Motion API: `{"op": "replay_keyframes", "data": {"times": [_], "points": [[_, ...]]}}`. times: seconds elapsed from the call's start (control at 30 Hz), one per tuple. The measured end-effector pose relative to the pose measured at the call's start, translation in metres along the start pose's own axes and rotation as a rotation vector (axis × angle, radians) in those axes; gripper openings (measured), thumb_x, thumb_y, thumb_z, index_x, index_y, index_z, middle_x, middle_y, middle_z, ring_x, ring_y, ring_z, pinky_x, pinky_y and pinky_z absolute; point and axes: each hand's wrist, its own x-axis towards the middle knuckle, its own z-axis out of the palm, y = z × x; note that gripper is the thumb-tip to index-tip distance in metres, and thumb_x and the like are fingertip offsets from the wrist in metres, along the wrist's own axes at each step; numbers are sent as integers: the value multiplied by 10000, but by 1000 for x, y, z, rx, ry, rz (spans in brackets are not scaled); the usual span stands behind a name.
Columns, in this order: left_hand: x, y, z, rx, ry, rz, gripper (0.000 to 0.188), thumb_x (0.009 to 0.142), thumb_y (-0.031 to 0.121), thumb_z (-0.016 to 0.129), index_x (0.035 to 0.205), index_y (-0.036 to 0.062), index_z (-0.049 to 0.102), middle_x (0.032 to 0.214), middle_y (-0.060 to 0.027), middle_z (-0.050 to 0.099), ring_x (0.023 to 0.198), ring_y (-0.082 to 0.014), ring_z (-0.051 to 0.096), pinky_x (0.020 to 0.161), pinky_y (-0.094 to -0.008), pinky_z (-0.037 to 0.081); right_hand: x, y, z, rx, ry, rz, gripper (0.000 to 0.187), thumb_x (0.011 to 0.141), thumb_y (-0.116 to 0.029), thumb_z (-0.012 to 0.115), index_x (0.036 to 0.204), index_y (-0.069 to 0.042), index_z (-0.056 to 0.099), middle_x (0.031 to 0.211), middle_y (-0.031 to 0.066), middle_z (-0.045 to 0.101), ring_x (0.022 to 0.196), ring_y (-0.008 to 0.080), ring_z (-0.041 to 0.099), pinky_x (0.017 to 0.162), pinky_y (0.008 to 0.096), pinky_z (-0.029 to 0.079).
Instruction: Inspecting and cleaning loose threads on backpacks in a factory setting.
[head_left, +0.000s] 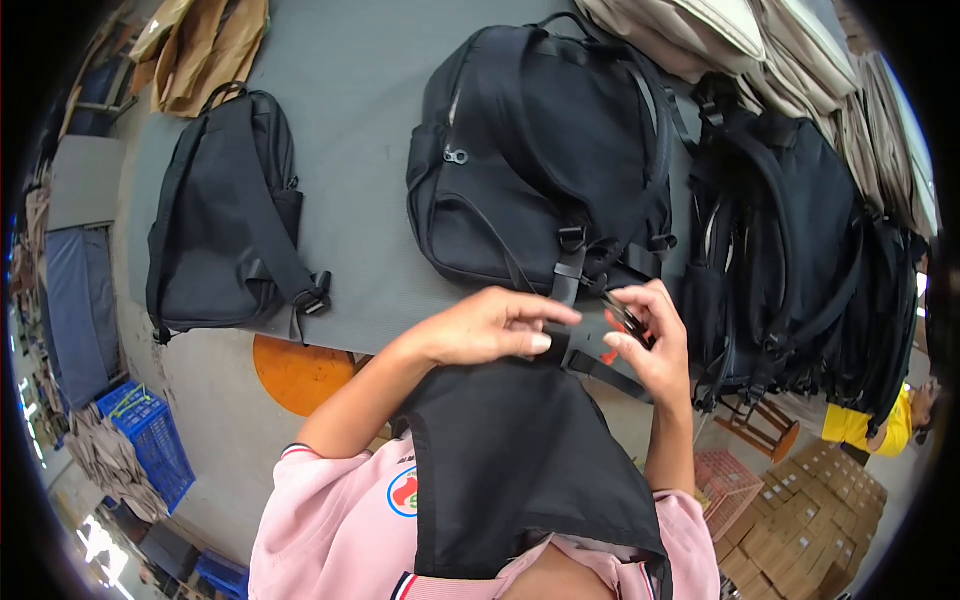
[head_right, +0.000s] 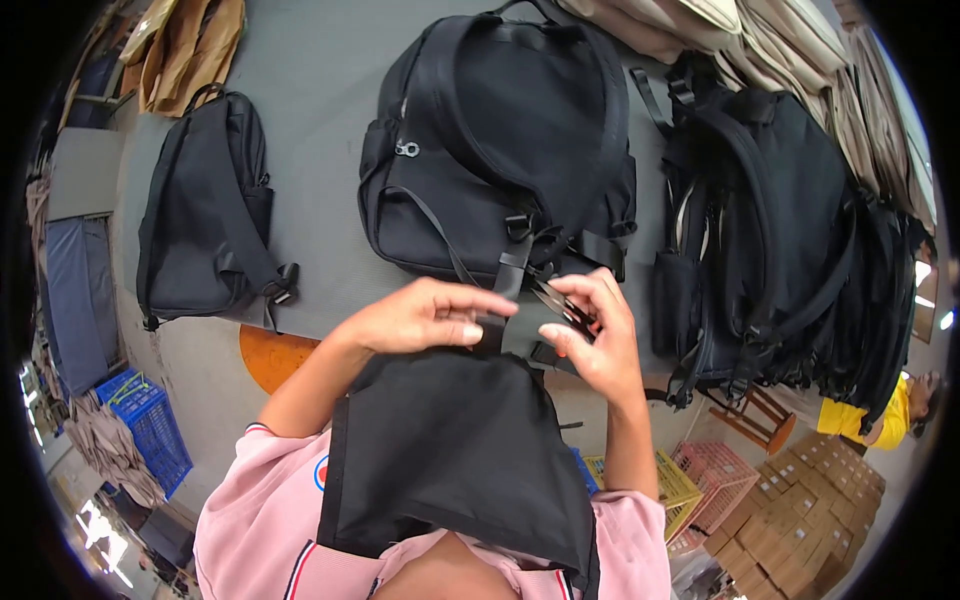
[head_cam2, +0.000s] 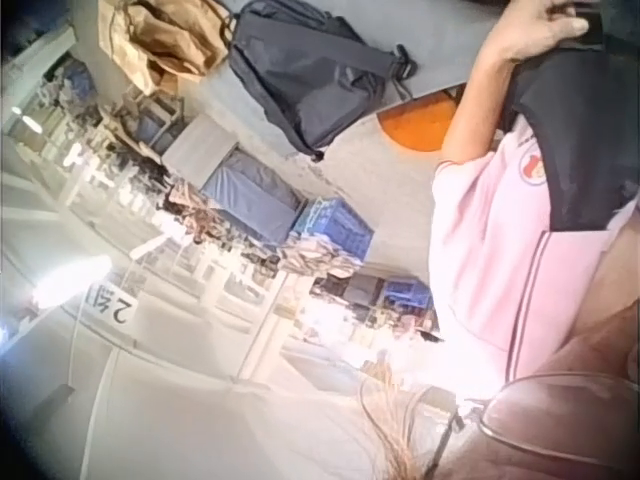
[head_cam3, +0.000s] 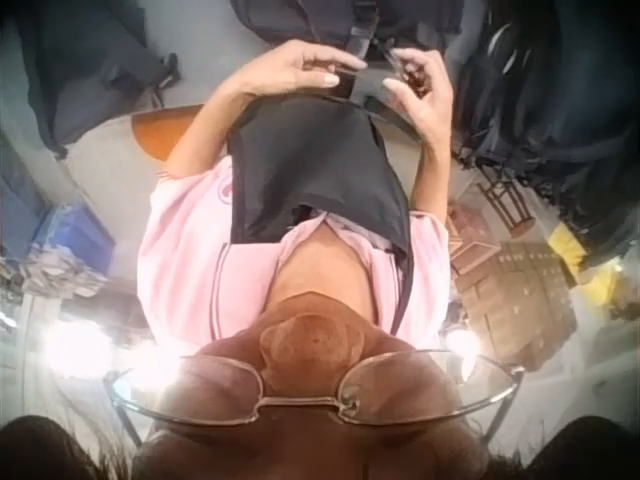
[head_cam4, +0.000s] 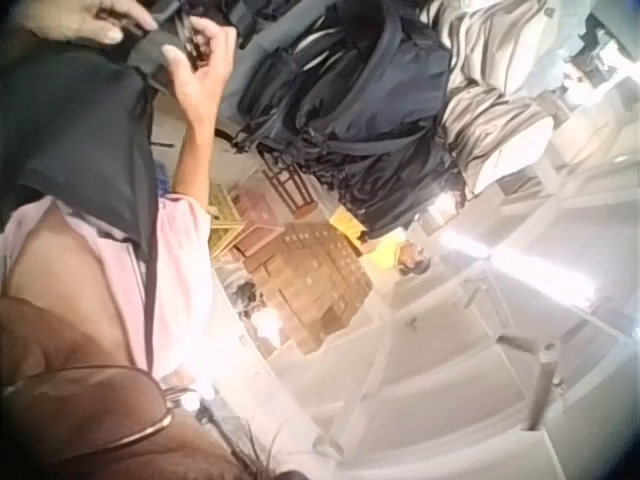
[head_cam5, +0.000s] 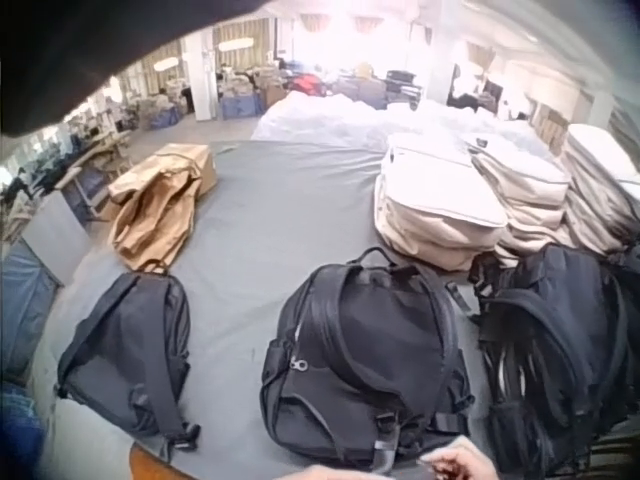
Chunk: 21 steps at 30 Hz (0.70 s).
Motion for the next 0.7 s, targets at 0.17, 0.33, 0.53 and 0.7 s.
{"op": "replay_keyframes", "data": {"times": [0.17,0.33,0.53,0.7], "points": [[-34,18,-34,-159,581,93,173,896,112,546,989,-8,629,800,-67,644,795,-123,603,761,-270,476,-9,-36,23,-2,-9,64,175,769,11,658,940,-25,647,627,-42,443,576,29,393,567,179,348],[-13,-12,-93,437,1121,-163,385,882,309,585,1013,-53,574,866,-96,610,727,-156,586,680,-293,494,22,-54,93,-9,-314,-261,125,851,8,564,968,-2,605,751,84,598,638,157,590,597,258,454],[6,-24,-92,-118,696,-325,452,902,385,555,959,-64,563,827,-133,624,716,-199,623,603,-332,530,54,-17,117,-38,-78,-85,100,841,-2,582,938,19,571,788,102,593,656,209,607,604,295,468],[16,7,-15,-673,750,102,409,908,377,563,961,-29,576,900,-105,631,784,-166,626,684,-331,539,27,-10,92,-39,356,-311,40,840,30,566,833,12,601,697,73,542,568,119,464,526,231,367]]}}
